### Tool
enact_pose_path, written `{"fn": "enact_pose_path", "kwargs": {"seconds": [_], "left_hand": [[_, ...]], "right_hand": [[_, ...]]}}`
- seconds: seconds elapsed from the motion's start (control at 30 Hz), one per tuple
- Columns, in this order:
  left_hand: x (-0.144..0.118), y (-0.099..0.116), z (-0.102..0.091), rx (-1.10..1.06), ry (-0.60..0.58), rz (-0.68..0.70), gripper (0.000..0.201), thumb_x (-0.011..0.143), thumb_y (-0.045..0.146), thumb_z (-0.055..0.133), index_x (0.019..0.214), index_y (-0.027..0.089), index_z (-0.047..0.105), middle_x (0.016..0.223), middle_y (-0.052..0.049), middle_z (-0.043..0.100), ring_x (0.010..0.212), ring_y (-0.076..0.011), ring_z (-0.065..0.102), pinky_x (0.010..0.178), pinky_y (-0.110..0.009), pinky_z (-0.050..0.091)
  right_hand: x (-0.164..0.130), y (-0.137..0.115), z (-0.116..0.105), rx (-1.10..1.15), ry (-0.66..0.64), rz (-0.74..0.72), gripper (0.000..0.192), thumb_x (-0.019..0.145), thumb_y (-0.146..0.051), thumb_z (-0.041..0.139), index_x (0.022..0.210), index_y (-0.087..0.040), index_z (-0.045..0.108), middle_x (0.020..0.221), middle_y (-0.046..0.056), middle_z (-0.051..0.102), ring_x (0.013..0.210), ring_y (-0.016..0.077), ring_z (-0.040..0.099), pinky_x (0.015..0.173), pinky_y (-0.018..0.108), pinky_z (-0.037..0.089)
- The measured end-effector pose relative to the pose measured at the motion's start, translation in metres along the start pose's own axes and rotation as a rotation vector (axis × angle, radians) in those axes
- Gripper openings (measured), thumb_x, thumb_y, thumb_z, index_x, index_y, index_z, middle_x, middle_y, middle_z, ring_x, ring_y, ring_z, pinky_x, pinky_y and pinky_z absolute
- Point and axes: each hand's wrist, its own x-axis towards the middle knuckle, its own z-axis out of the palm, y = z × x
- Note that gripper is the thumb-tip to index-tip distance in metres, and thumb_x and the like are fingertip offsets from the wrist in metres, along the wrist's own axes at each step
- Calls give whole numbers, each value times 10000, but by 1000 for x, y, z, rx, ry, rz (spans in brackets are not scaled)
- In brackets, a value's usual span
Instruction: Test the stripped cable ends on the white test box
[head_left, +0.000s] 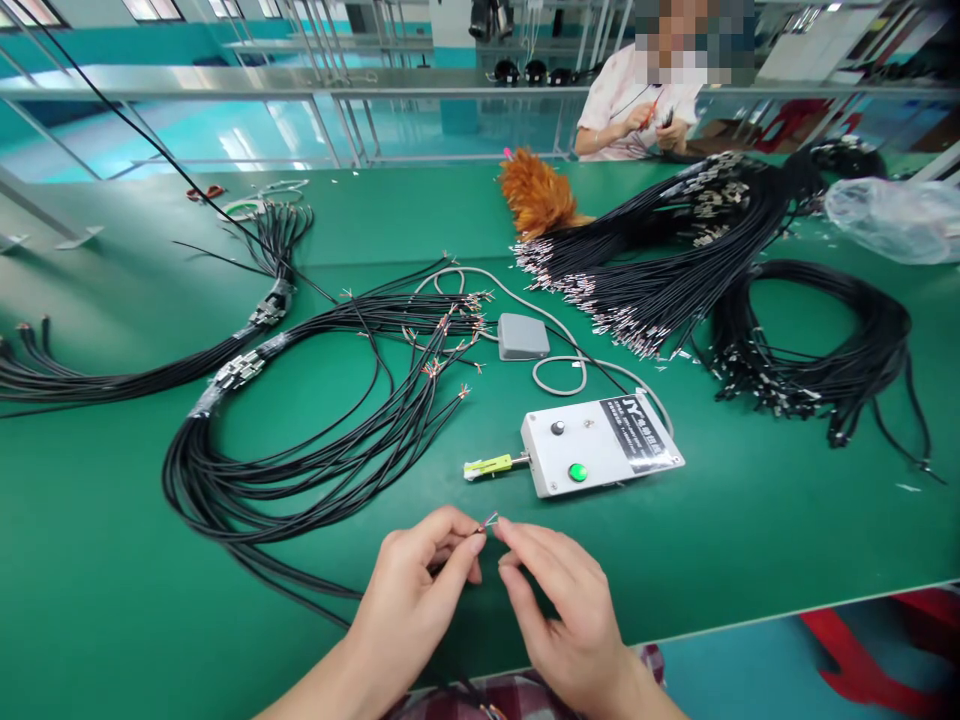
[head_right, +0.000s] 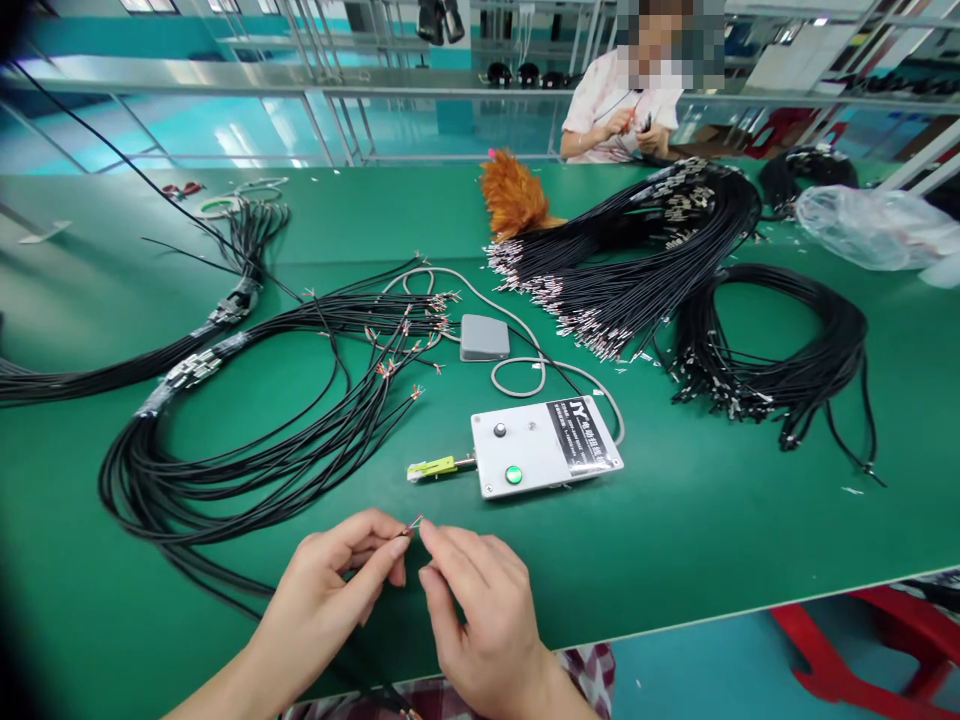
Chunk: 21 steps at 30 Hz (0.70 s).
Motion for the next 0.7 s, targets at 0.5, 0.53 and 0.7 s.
{"fn": "enact_pose_path", "kwargs": {"seconds": [0.5,0.53,0.7], "left_hand": [[-1,-7,0,-38,8,33,135,935,279,523,1004,204,611,645,22,624,620,-135,616,586,-213,492],[-2,-8,-1,-48,6,53,173,941,259,515,1084,214,600,713,9,646,680,-143,636,642,-228,515],[-2,-5,0,-114,-21,176,216,925,210,525,1076,244,677,1056,-66,591,986,-190,624,833,-274,535]], "right_hand": [[31,-9,9,542,20,619,121,879,-234,612,779,-183,659,766,1,608,628,105,598,573,210,497],[32,-9,11,569,22,641,141,879,-241,609,761,-177,653,760,0,600,608,98,583,559,207,485],[28,-12,16,693,0,775,205,846,-307,642,707,-159,612,689,-25,558,511,78,549,499,194,458]]}}
